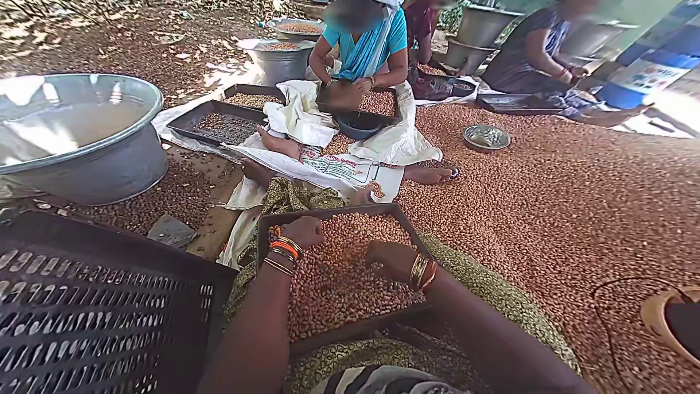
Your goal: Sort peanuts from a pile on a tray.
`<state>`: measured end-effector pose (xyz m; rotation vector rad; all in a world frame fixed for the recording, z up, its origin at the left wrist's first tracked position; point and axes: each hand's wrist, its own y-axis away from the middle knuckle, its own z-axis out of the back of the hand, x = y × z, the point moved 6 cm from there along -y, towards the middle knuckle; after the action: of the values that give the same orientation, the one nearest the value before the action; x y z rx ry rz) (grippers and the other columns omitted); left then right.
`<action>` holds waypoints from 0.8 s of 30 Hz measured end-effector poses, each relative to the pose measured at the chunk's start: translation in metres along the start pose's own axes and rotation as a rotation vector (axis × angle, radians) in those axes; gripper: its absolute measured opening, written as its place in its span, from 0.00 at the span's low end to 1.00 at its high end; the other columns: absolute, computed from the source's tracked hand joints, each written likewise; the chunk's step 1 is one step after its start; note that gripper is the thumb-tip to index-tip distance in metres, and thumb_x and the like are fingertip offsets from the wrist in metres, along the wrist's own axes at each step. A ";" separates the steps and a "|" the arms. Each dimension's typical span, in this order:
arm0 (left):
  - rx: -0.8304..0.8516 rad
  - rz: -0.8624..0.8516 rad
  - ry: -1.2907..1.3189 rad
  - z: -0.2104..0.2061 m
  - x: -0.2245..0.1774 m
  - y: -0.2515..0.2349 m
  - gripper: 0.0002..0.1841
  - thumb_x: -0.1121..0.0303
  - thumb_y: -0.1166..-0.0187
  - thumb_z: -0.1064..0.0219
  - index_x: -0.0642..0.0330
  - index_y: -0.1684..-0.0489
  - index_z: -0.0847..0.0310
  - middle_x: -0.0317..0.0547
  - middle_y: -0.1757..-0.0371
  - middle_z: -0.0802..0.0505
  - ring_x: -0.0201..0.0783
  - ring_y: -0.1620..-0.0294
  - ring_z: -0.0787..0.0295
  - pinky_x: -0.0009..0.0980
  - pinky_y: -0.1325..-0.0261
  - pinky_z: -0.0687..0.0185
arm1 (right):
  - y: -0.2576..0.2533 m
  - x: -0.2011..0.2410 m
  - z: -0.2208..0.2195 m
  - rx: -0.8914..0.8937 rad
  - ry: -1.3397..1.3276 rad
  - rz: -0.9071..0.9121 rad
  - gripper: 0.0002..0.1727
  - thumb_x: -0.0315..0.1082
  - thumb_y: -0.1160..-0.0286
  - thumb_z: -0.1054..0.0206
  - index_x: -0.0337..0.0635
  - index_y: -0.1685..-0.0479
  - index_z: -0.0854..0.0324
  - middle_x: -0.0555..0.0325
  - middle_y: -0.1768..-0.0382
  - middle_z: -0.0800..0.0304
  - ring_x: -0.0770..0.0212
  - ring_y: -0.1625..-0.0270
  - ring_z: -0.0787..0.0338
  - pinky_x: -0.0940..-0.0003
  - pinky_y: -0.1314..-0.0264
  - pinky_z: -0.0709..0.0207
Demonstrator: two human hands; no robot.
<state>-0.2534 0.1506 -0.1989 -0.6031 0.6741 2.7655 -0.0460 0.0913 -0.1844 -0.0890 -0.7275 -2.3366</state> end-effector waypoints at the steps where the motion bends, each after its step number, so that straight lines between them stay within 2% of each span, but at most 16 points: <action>1: -0.026 -0.088 0.059 -0.001 -0.010 0.001 0.14 0.64 0.18 0.35 0.68 0.50 0.15 0.59 0.51 0.09 0.55 0.47 0.12 0.59 0.39 0.21 | 0.005 -0.007 0.007 -0.076 -0.064 -0.038 0.14 0.33 0.19 0.32 0.42 0.40 0.10 0.41 0.33 0.14 0.40 0.29 0.15 0.39 0.28 0.22; 3: -0.081 -0.272 0.145 -0.005 -0.033 0.006 0.13 0.68 0.19 0.35 0.71 0.50 0.15 0.59 0.55 0.10 0.52 0.52 0.12 0.53 0.42 0.19 | 0.011 -0.017 0.012 -0.228 -0.272 -0.058 0.16 0.33 0.13 0.39 0.36 0.36 0.13 0.40 0.38 0.09 0.45 0.33 0.11 0.47 0.25 0.24; 5: -0.111 -0.376 0.182 -0.012 -0.052 0.010 0.13 0.69 0.19 0.36 0.71 0.50 0.16 0.58 0.57 0.11 0.50 0.55 0.14 0.48 0.45 0.19 | 0.010 -0.023 0.009 -0.288 -0.431 -0.066 0.17 0.32 0.11 0.41 0.34 0.34 0.15 0.40 0.43 0.07 0.47 0.41 0.07 0.51 0.29 0.20; 7: -0.089 -0.365 0.166 -0.019 -0.064 0.010 0.13 0.67 0.18 0.36 0.69 0.47 0.16 0.58 0.55 0.10 0.50 0.54 0.13 0.50 0.44 0.18 | 0.007 -0.027 0.008 -0.305 -0.473 -0.056 0.16 0.32 0.12 0.40 0.33 0.36 0.13 0.40 0.46 0.06 0.48 0.44 0.07 0.51 0.31 0.20; 9: -0.056 -0.358 0.126 -0.030 -0.071 0.005 0.13 0.66 0.18 0.36 0.69 0.48 0.16 0.57 0.57 0.11 0.52 0.55 0.13 0.52 0.45 0.19 | 0.005 -0.031 0.008 -0.292 -0.445 -0.026 0.14 0.31 0.15 0.37 0.33 0.42 0.10 0.41 0.47 0.06 0.49 0.45 0.07 0.50 0.32 0.20; 12: 0.014 -0.318 0.017 -0.038 -0.073 -0.001 0.14 0.66 0.18 0.37 0.69 0.45 0.16 0.59 0.54 0.10 0.56 0.50 0.12 0.58 0.43 0.19 | -0.003 -0.025 0.004 -0.248 -0.405 0.133 0.12 0.29 0.20 0.33 0.32 0.49 0.08 0.40 0.48 0.06 0.47 0.43 0.08 0.48 0.31 0.21; 14: 0.016 -0.287 -0.006 -0.035 -0.069 -0.005 0.15 0.65 0.17 0.37 0.69 0.44 0.16 0.60 0.52 0.09 0.57 0.49 0.11 0.58 0.41 0.19 | -0.010 -0.015 -0.005 -0.235 -0.349 0.220 0.11 0.28 0.21 0.33 0.32 0.52 0.07 0.39 0.52 0.06 0.44 0.43 0.08 0.44 0.31 0.21; 17: -0.044 -0.250 0.008 -0.029 -0.062 -0.008 0.14 0.65 0.18 0.37 0.67 0.47 0.15 0.57 0.56 0.10 0.54 0.53 0.12 0.56 0.44 0.19 | -0.018 -0.002 -0.019 -0.130 -0.183 0.132 0.12 0.33 0.18 0.34 0.37 0.47 0.09 0.39 0.44 0.09 0.39 0.38 0.11 0.37 0.33 0.20; 19: -0.058 -0.218 0.009 -0.025 -0.059 -0.007 0.14 0.65 0.18 0.37 0.67 0.47 0.15 0.57 0.57 0.10 0.54 0.54 0.12 0.55 0.44 0.19 | -0.023 0.004 -0.026 -0.079 -0.088 0.013 0.14 0.37 0.16 0.36 0.42 0.43 0.11 0.41 0.38 0.11 0.37 0.39 0.10 0.32 0.42 0.17; 21: -0.062 -0.186 -0.008 -0.024 -0.056 -0.009 0.14 0.65 0.19 0.38 0.66 0.47 0.15 0.56 0.57 0.10 0.53 0.54 0.12 0.54 0.45 0.19 | -0.026 0.007 -0.026 -0.082 -0.082 -0.042 0.14 0.36 0.16 0.38 0.41 0.45 0.11 0.41 0.37 0.11 0.36 0.41 0.09 0.30 0.47 0.17; 24: -0.087 -0.166 -0.027 -0.026 -0.051 -0.011 0.13 0.65 0.20 0.38 0.66 0.49 0.15 0.56 0.59 0.11 0.53 0.56 0.13 0.53 0.47 0.19 | -0.029 0.007 -0.027 -0.052 -0.087 -0.067 0.15 0.38 0.15 0.39 0.41 0.41 0.13 0.41 0.37 0.11 0.35 0.40 0.09 0.30 0.46 0.18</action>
<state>-0.1958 0.1411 -0.2019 -0.6093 0.4772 2.6536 -0.0663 0.0905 -0.2188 -0.1932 -0.7222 -2.4285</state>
